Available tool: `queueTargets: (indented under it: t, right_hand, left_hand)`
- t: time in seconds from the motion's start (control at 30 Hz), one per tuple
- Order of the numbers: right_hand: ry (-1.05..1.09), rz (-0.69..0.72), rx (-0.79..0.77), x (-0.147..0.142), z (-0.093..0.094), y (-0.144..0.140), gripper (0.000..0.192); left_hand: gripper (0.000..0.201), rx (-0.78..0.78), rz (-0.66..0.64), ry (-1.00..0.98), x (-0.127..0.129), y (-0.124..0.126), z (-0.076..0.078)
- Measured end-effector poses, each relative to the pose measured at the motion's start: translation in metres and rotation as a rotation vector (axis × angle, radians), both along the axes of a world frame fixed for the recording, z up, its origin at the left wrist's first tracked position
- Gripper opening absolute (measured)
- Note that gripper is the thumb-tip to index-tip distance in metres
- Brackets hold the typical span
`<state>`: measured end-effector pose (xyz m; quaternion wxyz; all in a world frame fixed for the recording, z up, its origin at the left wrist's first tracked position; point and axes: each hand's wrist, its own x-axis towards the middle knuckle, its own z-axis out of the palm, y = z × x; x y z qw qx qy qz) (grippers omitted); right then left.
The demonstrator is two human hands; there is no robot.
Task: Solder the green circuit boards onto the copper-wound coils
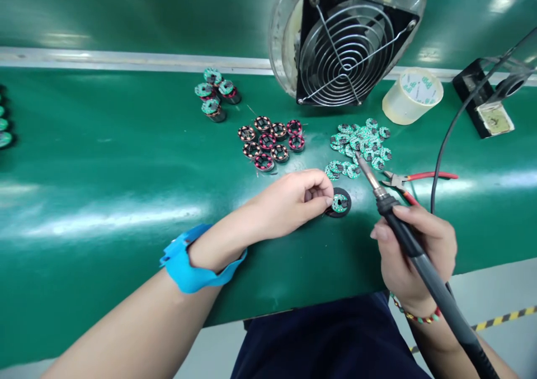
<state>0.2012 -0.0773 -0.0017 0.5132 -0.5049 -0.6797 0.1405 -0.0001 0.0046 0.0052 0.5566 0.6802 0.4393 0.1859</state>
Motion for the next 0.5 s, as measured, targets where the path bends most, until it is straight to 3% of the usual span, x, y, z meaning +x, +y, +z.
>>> queueTargets:
  t: [0.13, 0.27, 0.5]
  right_hand:
    - [0.043, 0.016, 0.090, 0.010, -0.008, -0.002, 0.024]
    - [0.068, 0.131, 0.073, 0.016, -0.005, -0.002, 0.017]
    - [0.084, 0.144, 0.054, 0.007, -0.004, 0.000, 0.016]
  left_hand:
    - [0.008, -0.005, -0.003, 0.030, 0.000, 0.000, 0.000]
    - [0.009, -0.010, -0.002, 0.036, 0.000, 0.000, -0.001]
    - [0.011, 0.007, -0.002, 0.029, 0.000, 0.000, 0.000]
